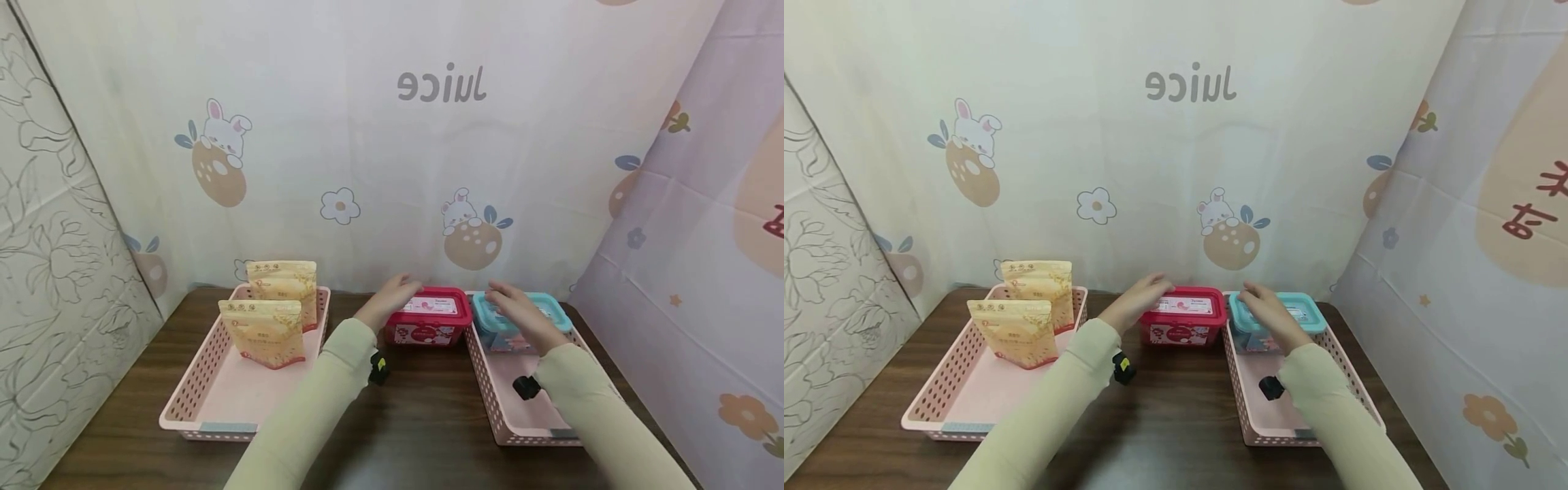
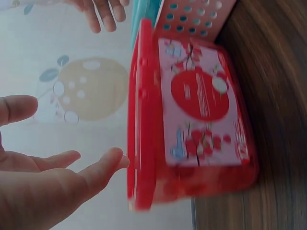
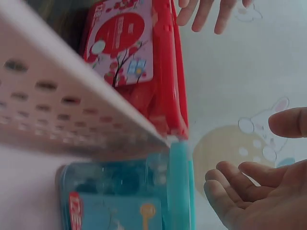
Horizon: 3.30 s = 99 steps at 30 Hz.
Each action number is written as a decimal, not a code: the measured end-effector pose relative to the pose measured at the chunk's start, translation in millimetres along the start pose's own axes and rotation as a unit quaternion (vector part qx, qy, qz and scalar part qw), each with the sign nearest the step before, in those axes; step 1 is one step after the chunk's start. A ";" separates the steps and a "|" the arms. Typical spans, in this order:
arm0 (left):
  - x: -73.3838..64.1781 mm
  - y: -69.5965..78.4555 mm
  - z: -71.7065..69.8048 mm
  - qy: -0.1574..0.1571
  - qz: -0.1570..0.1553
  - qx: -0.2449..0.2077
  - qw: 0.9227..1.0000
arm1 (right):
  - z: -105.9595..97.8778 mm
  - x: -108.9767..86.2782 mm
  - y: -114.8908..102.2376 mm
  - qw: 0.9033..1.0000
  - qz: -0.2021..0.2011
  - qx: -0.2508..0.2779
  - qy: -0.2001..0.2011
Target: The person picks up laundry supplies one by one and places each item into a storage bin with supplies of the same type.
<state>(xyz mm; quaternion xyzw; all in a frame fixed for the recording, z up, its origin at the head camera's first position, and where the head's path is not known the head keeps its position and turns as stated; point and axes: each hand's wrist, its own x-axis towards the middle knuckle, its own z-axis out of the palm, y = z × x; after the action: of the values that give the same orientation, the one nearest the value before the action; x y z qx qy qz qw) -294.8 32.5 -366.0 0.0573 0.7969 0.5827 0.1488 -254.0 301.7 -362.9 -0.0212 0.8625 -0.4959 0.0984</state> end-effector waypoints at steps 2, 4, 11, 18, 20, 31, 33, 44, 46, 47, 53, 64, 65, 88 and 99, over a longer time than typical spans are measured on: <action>-0.6 -3.3 -5.5 -0.002 0.003 -0.004 1.000 | 4.2 3.5 -1.9 1.000 -0.002 0.001 0.000; -1.4 -6.3 -10.2 -0.001 0.006 -0.005 1.000 | 8.0 7.0 -3.5 1.000 -0.005 -0.002 0.000; -3.2 -11.0 -21.7 0.014 0.003 -0.005 1.000 | 19.7 17.1 -9.6 0.999 -0.015 -0.048 0.010; -3.1 -11.8 -29.1 0.016 -0.006 -0.003 1.000 | 27.7 24.9 -12.6 0.992 -0.034 -0.121 0.012; -2.4 -13.6 -31.0 0.013 -0.005 -0.005 1.000 | 29.3 27.0 -13.0 0.991 -0.037 -0.131 0.011; 21.5 -32.8 -29.3 0.017 -0.001 0.076 0.997 | 33.9 38.5 -11.1 0.978 -0.040 -0.202 0.012; 24.3 -35.2 -29.1 0.018 0.007 0.090 0.996 | 33.9 41.1 -10.5 0.976 -0.042 -0.215 0.014; 25.5 -39.1 -32.1 0.012 0.026 0.088 0.996 | 34.2 61.4 -8.8 0.943 -0.064 -0.323 0.042; 24.5 -39.1 -32.1 0.015 0.028 0.085 0.996 | 34.7 63.0 -9.6 0.940 -0.060 -0.332 0.045; 24.1 -39.5 -31.9 0.016 0.029 0.086 0.996 | 35.0 63.3 -10.7 0.941 -0.056 -0.331 0.045; 23.2 -41.4 -29.4 0.025 0.042 0.116 0.992 | 37.2 66.9 -11.7 0.940 -0.033 -0.338 0.045; 22.4 -40.0 -28.1 0.028 0.065 0.157 0.985 | 36.7 66.6 -15.3 0.941 -0.022 -0.337 0.039; 22.8 -40.5 -27.8 0.027 0.066 0.159 0.985 | 36.6 66.5 -15.4 0.941 -0.021 -0.336 0.037; 16.6 -50.4 -46.7 0.020 0.043 0.128 0.991 | 55.7 74.4 -24.1 0.936 -0.020 -0.349 0.025; 11.1 -52.2 -57.8 0.017 0.023 0.119 0.992 | 63.7 72.7 -34.7 0.943 -0.021 -0.331 0.016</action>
<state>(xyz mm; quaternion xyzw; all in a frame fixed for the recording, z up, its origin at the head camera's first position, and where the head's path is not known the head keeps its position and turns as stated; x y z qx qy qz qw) -318.6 -33.7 -401.2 0.0835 0.8613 0.4880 0.1141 -315.2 220.1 -375.1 -0.0625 0.9788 -0.1851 0.0614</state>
